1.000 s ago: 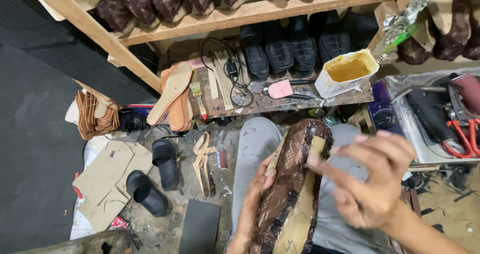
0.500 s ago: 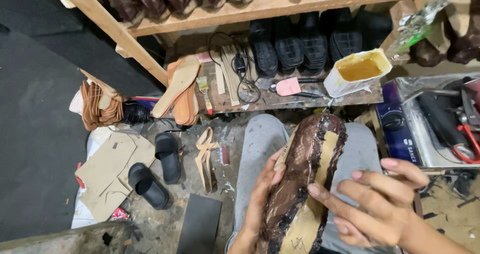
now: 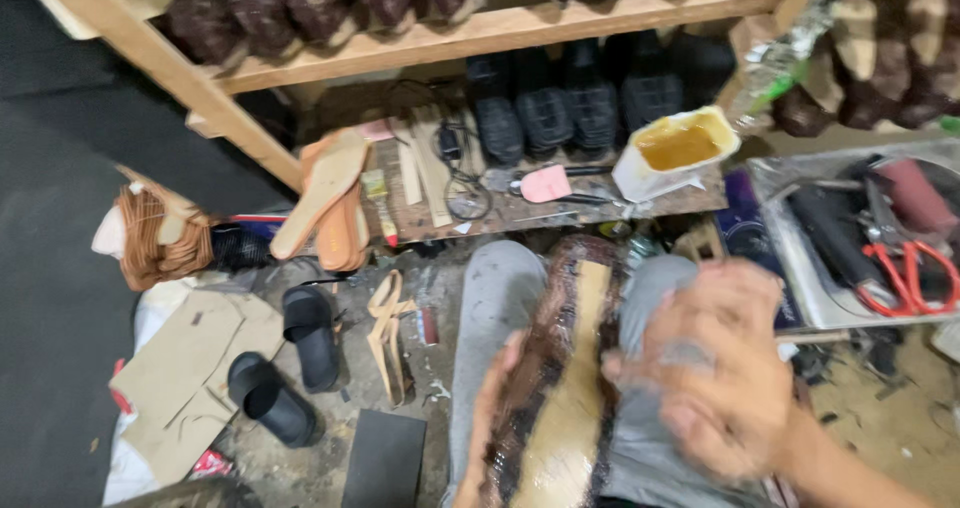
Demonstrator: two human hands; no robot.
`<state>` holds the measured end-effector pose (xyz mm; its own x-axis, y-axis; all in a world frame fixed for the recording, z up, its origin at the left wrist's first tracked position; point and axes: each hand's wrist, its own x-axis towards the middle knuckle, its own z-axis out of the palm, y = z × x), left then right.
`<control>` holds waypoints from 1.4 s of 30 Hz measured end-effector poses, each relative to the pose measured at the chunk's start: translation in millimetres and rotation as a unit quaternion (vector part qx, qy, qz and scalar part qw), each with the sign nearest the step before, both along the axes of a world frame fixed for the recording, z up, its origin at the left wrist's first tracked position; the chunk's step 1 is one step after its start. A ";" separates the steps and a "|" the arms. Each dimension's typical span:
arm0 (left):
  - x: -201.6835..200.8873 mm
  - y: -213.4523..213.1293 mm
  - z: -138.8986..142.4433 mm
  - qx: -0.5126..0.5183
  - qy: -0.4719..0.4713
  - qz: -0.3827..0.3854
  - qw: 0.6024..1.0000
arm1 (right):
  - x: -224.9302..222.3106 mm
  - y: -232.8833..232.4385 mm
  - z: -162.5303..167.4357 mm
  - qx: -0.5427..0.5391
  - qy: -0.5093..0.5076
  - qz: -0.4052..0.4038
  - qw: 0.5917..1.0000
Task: The person holds a shoe sole on their lap and spreads yellow adhesive over the insole surface with their fingers, repeatedly dipping their hand into a container of glue on the workbench. They rotate the sole to coat different areas and place the finished sole on a rack with other glued soles.
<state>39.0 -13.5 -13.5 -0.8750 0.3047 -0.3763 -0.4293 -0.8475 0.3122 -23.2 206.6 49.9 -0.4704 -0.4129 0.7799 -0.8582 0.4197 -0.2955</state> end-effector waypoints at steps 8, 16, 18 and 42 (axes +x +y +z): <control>-2.9 -7.6 2.0 0.097 -0.044 -0.002 0.994 | -177.9 74.0 -100.0 0.079 -0.149 -0.242 0.956; -11.2 -14.4 14.0 0.059 -0.021 0.025 0.998 | -231.2 85.2 -148.5 0.254 -0.056 -0.306 0.916; -12.7 -15.1 17.3 0.030 -0.013 0.042 0.999 | -204.1 77.9 -129.5 0.284 -0.043 -0.331 0.899; -2.0 17.8 20.8 -0.145 0.116 0.027 0.982 | 34.4 -10.3 -9.4 0.049 0.047 -0.121 0.990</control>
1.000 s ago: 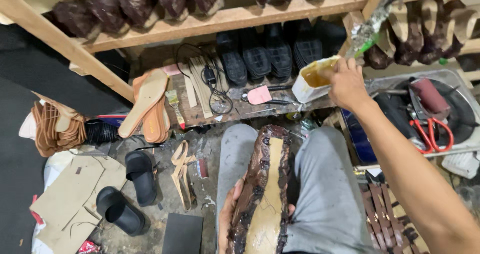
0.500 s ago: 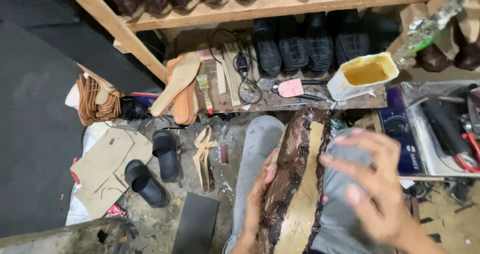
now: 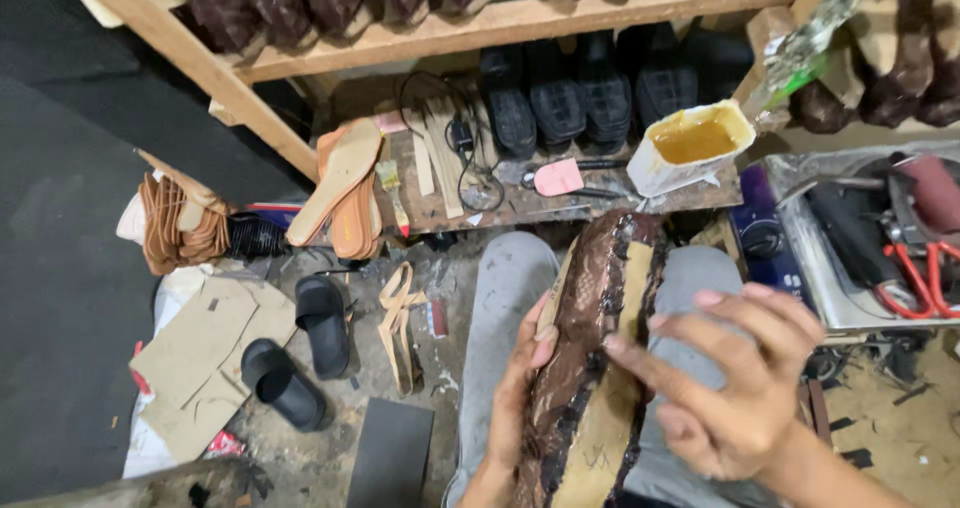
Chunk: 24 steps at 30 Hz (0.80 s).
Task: The person holds a shoe sole on their lap and spreads yellow adhesive over the insole surface with their fingers, repeatedly dipping their hand into a container of glue on the workbench. They rotate the sole to coat different areas and place the finished sole on a rack with other glued soles.
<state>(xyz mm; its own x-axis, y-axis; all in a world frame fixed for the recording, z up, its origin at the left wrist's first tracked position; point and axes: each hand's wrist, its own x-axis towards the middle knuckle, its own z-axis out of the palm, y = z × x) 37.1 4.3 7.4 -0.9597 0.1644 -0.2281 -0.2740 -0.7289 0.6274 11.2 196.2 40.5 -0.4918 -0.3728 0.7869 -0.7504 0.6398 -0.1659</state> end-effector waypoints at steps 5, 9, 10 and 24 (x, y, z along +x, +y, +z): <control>2.1 -2.0 4.4 0.001 0.010 0.001 1.000 | 1.9 -0.7 2.2 0.018 0.014 0.036 0.999; 2.9 -3.1 10.1 0.013 -0.012 0.012 1.000 | 1.4 -2.4 6.6 0.030 0.015 0.022 0.999; 3.5 -3.6 11.6 0.013 -0.012 0.008 1.000 | 0.1 -4.0 6.0 0.023 0.000 0.001 1.000; 1.3 -2.8 17.7 0.031 -0.019 0.019 0.999 | 13.5 -11.0 -0.2 0.035 0.037 0.034 0.998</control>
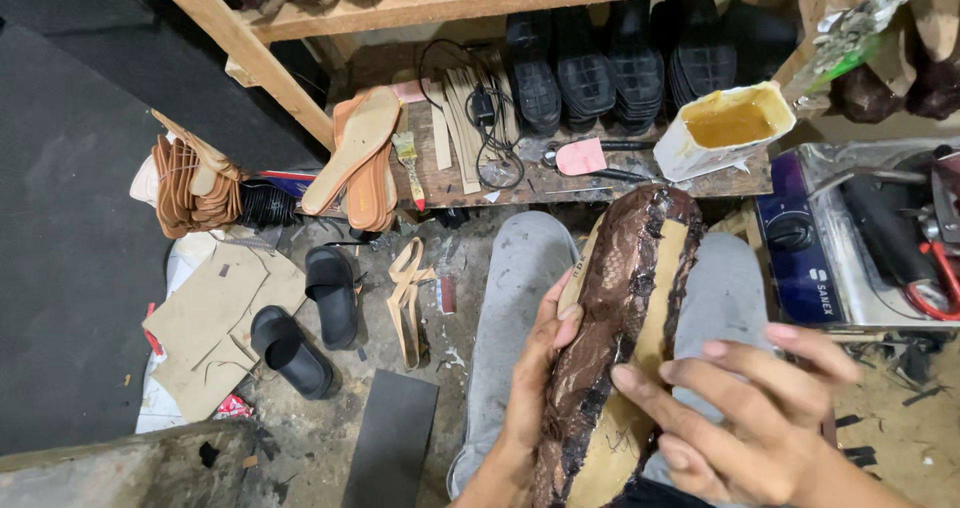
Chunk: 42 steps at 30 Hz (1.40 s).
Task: The person holds a shoe sole on their lap and spreads yellow adhesive over the insole surface with their fingers, repeatedly dipping their hand into a container of glue on the workbench. They rotate the sole to coat different areas and place the finished sole on a rack with other glued soles.
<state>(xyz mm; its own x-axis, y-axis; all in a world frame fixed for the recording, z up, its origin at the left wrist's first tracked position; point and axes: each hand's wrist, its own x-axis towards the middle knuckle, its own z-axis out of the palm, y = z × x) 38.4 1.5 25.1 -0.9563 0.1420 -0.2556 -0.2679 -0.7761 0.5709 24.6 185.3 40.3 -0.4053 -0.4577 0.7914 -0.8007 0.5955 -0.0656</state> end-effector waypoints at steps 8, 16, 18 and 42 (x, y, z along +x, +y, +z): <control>2.4 0.4 2.0 -0.002 -0.008 0.004 1.000 | 8.6 3.0 -1.4 0.043 0.024 0.010 0.999; 5.2 -1.7 5.1 0.017 0.009 0.005 1.000 | 9.1 -3.5 -4.0 -0.007 -0.039 0.035 0.999; 4.3 -1.6 7.2 0.017 0.014 0.004 1.000 | 6.7 -4.5 -3.1 -0.023 -0.064 0.017 0.998; 0.9 -8.8 -18.2 0.102 -0.052 -0.039 0.993 | -34.2 19.6 9.3 -0.090 -0.071 0.106 0.988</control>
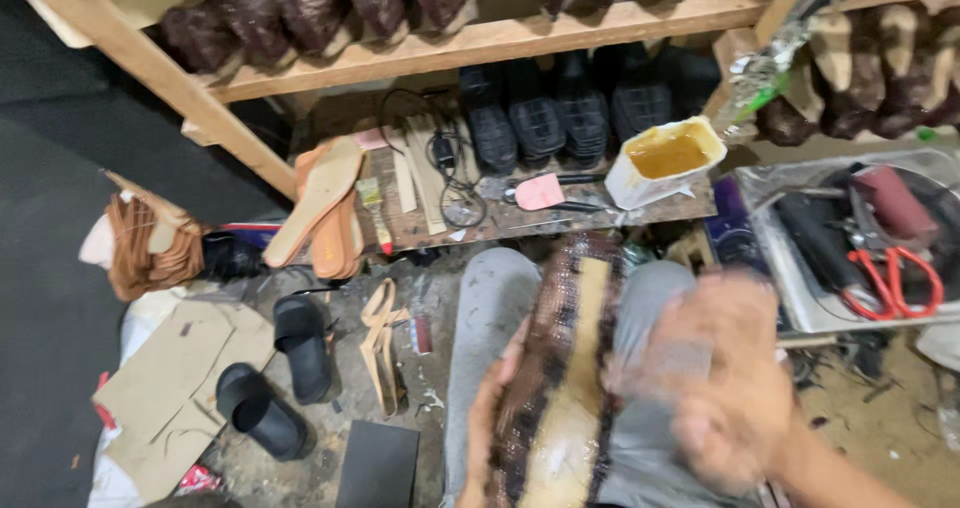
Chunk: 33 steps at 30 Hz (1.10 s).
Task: The person holds a shoe sole on their lap and spreads yellow adhesive over the insole surface with their fingers, repeatedly dipping their hand into a container of glue on the workbench. They rotate the sole to coat different areas and place the finished sole on a rack with other glued soles.
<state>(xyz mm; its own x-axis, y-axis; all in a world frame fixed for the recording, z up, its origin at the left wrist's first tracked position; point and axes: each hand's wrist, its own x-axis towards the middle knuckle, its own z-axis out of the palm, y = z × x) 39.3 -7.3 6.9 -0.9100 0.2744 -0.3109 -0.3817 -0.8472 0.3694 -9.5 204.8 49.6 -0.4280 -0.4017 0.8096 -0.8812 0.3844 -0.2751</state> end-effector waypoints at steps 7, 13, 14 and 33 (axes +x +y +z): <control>-2.9 -6.0 -7.9 0.125 -0.087 -0.014 0.988 | -166.6 74.7 -83.3 0.009 -0.187 -0.242 0.952; -8.4 -14.2 -6.4 0.136 -0.109 0.016 0.985 | -228.8 85.1 -146.4 0.272 -0.090 -0.314 0.905; -8.6 -13.9 -5.4 0.138 -0.115 0.020 0.984 | -231.4 85.9 -143.9 0.267 -0.091 -0.326 0.902; -18.6 4.2 2.8 0.075 -0.072 0.021 0.994 | 30.9 -45.6 -15.5 0.002 -0.060 -0.062 0.996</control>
<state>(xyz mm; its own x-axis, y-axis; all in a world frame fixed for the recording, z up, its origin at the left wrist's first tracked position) 20.7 -3.1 9.7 -0.8704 0.2905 -0.3974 -0.3852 -0.9046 0.1823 21.4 159.2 34.1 -0.5679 -0.3437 0.7479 -0.7881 0.4892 -0.3736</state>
